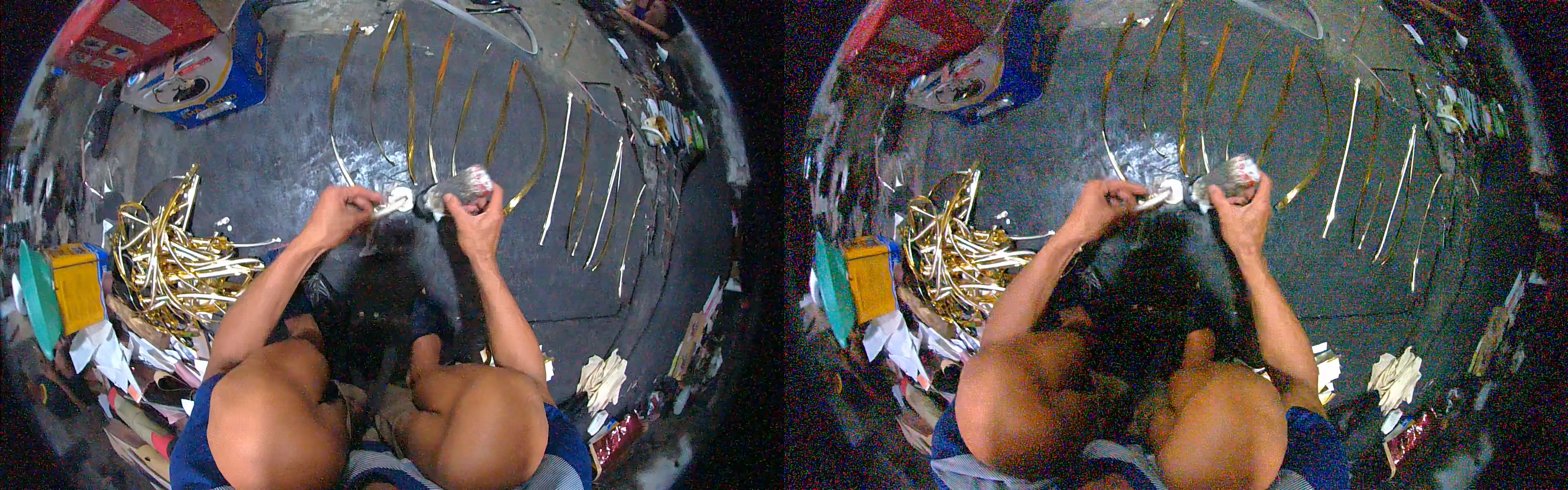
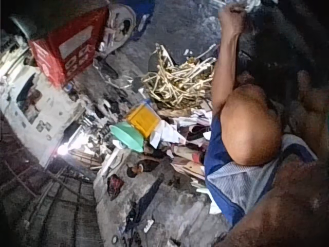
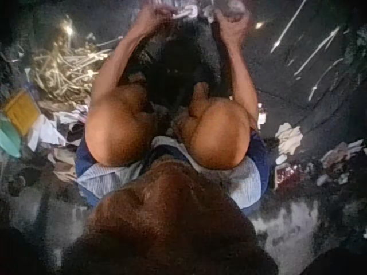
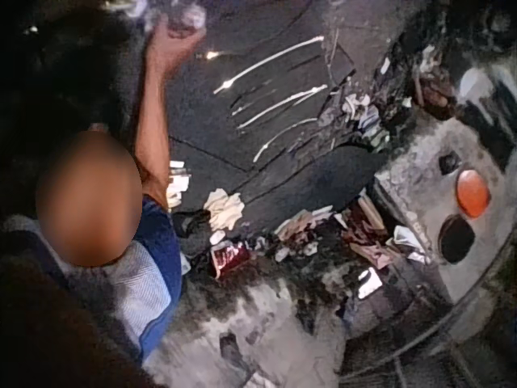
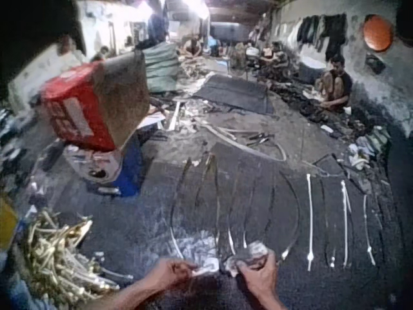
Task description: The person sits on the floor and repeatedly picks up thin gold ribbons, wraps them around a small cylindrical object, and places the wrapped ribbons on the floor. The person handles the ribbons one at a time and continues the process throughout the clip.
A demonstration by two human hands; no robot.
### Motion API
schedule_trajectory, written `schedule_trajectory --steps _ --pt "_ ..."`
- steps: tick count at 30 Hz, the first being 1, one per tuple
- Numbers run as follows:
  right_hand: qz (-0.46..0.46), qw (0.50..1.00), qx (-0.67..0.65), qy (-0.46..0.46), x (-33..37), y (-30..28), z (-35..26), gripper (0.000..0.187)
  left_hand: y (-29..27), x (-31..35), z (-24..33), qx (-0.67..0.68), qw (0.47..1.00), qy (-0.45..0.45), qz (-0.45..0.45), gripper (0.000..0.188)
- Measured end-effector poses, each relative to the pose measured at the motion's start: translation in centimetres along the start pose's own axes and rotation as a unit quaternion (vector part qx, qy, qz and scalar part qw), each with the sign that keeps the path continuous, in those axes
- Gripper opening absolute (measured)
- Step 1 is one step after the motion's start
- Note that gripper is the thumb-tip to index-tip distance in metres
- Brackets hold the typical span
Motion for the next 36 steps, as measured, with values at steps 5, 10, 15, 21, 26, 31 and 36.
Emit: schedule_trajectory --steps 5,10,15,21,26,31,36 --pt "0.012 0.989 -0.142 -0.038 -0.7 0.8 -1.3 0.068 1.3 -4.2 -2.1 -0.025 0.999 -0.001 0.039 0.027" --pt "-0.075 0.994 -0.031 -0.079 0.7 4.2 -2.0 0.072 2.8 -6.8 -3.0 -0.075 0.995 -0.025 0.060 0.035" --pt "-0.052 0.943 0.102 -0.313 2.1 5.8 -1.1 0.072 3.5 -5.0 -1.1 -0.207 0.960 0.129 0.135 0.056" --pt "-0.150 0.976 -0.013 -0.155 2.1 4.7 -1.4 0.063 4.0 -3.8 0.2 -0.052 0.967 0.248 0.039 0.066" --pt "-0.199 0.973 -0.067 -0.097 1.6 4.1 0.6 0.050 4.2 -4.4 -0.6 -0.102 0.972 0.211 0.037 0.059" --pt "-0.110 0.991 -0.031 0.064 0.2 6.5 4.9 0.034 3.8 -4.5 -0.5 -0.052 0.978 0.201 0.015 0.056" --pt "-0.118 0.980 -0.075 0.139 -0.9 8.6 8.7 0.030 3.5 -3.8 1.7 -0.011 0.972 0.232 0.029 0.060"
Point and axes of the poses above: each hand's wrist, its own x-axis away from the middle knuckle, its own y-axis out of the palm, z = x × y, the point moved 2 cm from there along -x, towards the middle knuckle, and after that the axes turned 11 degrees about -y, right-handed, at the moved point
